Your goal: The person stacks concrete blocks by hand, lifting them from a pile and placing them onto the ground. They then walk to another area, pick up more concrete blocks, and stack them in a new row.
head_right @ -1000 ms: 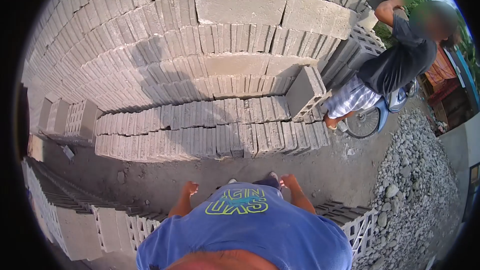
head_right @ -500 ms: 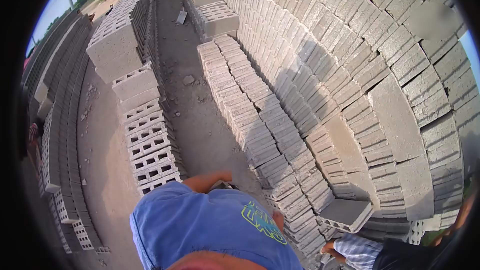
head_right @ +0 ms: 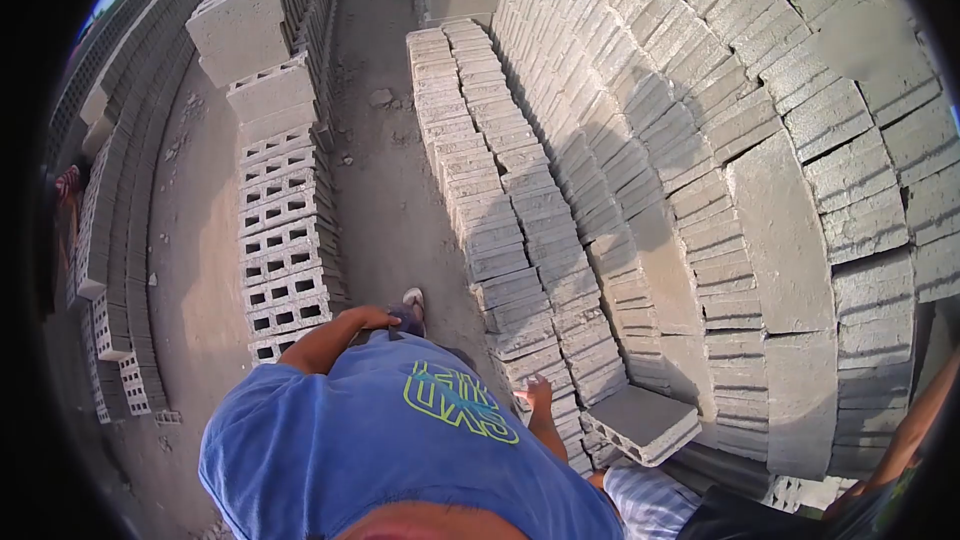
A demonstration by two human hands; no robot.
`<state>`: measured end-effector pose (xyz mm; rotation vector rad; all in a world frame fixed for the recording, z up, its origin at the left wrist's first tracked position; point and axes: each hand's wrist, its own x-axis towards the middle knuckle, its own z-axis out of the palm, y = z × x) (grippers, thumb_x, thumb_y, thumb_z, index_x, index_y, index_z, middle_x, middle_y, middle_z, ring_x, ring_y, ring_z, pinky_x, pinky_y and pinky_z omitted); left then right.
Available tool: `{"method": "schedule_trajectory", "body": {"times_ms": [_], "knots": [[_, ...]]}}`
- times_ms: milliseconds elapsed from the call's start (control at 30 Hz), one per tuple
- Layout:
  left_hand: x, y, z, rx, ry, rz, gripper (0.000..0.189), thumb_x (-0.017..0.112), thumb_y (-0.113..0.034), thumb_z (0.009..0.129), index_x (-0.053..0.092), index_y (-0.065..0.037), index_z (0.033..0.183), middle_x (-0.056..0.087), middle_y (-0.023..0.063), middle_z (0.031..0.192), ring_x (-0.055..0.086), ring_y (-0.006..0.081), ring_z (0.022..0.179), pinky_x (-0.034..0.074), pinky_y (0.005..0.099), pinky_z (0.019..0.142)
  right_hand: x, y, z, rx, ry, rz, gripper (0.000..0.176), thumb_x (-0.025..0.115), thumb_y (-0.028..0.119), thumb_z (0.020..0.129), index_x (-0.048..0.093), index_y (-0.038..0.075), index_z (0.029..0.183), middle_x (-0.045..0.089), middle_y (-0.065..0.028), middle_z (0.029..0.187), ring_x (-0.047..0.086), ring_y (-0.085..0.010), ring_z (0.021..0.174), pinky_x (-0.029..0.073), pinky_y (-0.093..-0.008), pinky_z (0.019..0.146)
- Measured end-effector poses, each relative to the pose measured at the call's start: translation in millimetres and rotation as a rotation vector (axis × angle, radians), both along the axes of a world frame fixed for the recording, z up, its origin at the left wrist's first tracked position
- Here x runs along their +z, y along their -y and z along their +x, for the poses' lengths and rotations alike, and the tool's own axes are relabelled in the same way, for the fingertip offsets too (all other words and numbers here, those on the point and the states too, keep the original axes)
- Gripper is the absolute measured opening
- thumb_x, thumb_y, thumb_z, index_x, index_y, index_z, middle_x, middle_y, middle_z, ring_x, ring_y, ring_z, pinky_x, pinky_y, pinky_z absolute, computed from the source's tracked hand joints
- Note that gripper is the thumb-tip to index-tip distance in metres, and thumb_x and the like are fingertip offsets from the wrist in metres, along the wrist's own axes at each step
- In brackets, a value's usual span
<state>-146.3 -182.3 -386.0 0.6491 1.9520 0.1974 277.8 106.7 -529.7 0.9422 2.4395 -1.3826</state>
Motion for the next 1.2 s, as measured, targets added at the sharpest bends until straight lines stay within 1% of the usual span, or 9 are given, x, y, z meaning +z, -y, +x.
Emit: {"method": "schedule_trajectory", "body": {"times_ms": [133, 333, 400, 500, 600, 733, 800, 833, 1200], "knots": [[-15.1, -3.3, -6.1, -0.193, -0.077, -0.009, 0.058, 0.049, -0.053, 0.082, 0.064, -0.003, 0.108, 0.057, 0.0220, 0.116, 0.054, 0.0362, 0.111, 0.040, 0.0407, 0.095, -7.3, -13.7, -2.8, -0.194, 0.051, 0.099, 0.068, 0.084, 0.032, 0.056, 0.060, 0.000, 0.111, 0.064, -0.0166, 0.103, 0.065, -0.0250, 0.084, 0.052, -0.0399, 0.072], [-44.5, -20.9, -46.7, -0.050, -0.241, -0.019, 0.048, 0.057, -0.042, 0.074, 0.066, -0.006, 0.105, 0.061, 0.0153, 0.113, 0.059, 0.0334, 0.103, 0.047, 0.0406, 0.088, 109.6, -0.4, -90.0, -0.467, 0.226, -0.323, 0.046, 0.061, 0.015, 0.083, 0.047, -0.001, 0.124, 0.065, -0.0151, 0.100, 0.066, -0.0240, 0.079, 0.053, -0.0323, 0.066], [-54.7, -31.3, -62.5, -0.077, -0.215, -0.044, 0.047, 0.057, -0.041, 0.073, 0.066, -0.006, 0.104, 0.062, 0.0149, 0.112, 0.059, 0.0328, 0.103, 0.047, 0.0405, 0.088, 89.7, -10.5, -103.7, -0.476, 0.209, -0.346, 0.047, 0.062, 0.017, 0.083, 0.046, -0.002, 0.124, 0.065, -0.0146, 0.099, 0.066, -0.0257, 0.083, 0.053, -0.0331, 0.065], [-81.4, -34.5, -99.3, -0.099, -0.162, -0.082, 0.045, 0.057, -0.039, 0.073, 0.067, -0.006, 0.102, 0.062, 0.0142, 0.112, 0.060, 0.0315, 0.103, 0.047, 0.0409, 0.088, 27.3, -30.5, -115.8, 0.250, 0.052, 0.270, 0.037, 0.062, 0.028, 0.082, 0.059, 0.006, 0.112, 0.066, -0.0131, 0.100, 0.065, -0.0298, 0.085, 0.052, -0.0386, 0.071], [-63.8, -31.6, -161.9, -0.123, -0.138, -0.018, 0.042, 0.056, -0.036, 0.074, 0.067, -0.007, 0.102, 0.062, 0.0144, 0.113, 0.059, 0.0317, 0.104, 0.047, 0.0421, 0.089, -47.6, -47.5, -145.3, 0.050, 0.297, 0.140, 0.033, 0.062, 0.031, 0.080, 0.063, 0.009, 0.104, 0.065, -0.0128, 0.101, 0.063, -0.0299, 0.091, 0.051, -0.0390, 0.075], [-80.1, 8.2, -280.3, 0.092, -0.139, 0.049, 0.038, 0.055, -0.033, 0.076, 0.067, -0.008, 0.103, 0.061, 0.0170, 0.112, 0.058, 0.0337, 0.106, 0.046, 0.0434, 0.090, -21.0, -73.4, -319.7, 0.405, -0.082, 0.304, 0.028, 0.059, 0.025, 0.084, 0.062, 0.006, 0.104, 0.067, -0.0129, 0.094, 0.066, -0.0303, 0.084, 0.052, -0.0374, 0.067], [-79.5, 29.7, -324.0, 0.101, -0.162, 0.003, 0.039, 0.055, -0.032, 0.077, 0.066, -0.007, 0.104, 0.061, 0.0185, 0.111, 0.058, 0.0344, 0.105, 0.045, 0.0433, 0.090, 93.2, -31.3, -443.6, -0.443, 0.076, -0.386, 0.025, 0.052, 0.009, 0.087, 0.059, -0.001, 0.108, 0.066, -0.0098, 0.088, 0.064, -0.0158, 0.076, 0.049, -0.0256, 0.059], [-77.5, 41.3, -346.9, 0.087, -0.185, -0.032, 0.039, 0.055, -0.032, 0.077, 0.065, -0.006, 0.105, 0.061, 0.0199, 0.109, 0.057, 0.0351, 0.105, 0.045, 0.0431, 0.091, 134.0, -22.3, -496.3, -0.398, 0.080, -0.374, 0.027, 0.053, 0.012, 0.087, 0.059, -0.002, 0.109, 0.066, -0.0099, 0.087, 0.064, -0.0154, 0.075, 0.048, -0.0251, 0.059], [-64.9, 99.7, -466.8, 0.724, -0.263, 0.135, 0.039, 0.062, -0.033, 0.076, 0.064, -0.007, 0.105, 0.062, 0.0205, 0.105, 0.059, 0.0355, 0.101, 0.047, 0.0394, 0.088, 86.7, -77.7, -717.7, 0.056, 0.109, -0.174, 0.029, 0.054, 0.013, 0.082, 0.061, -0.005, 0.104, 0.067, -0.0129, 0.083, 0.067, -0.0202, 0.073, 0.052, -0.0289, 0.063]]}}
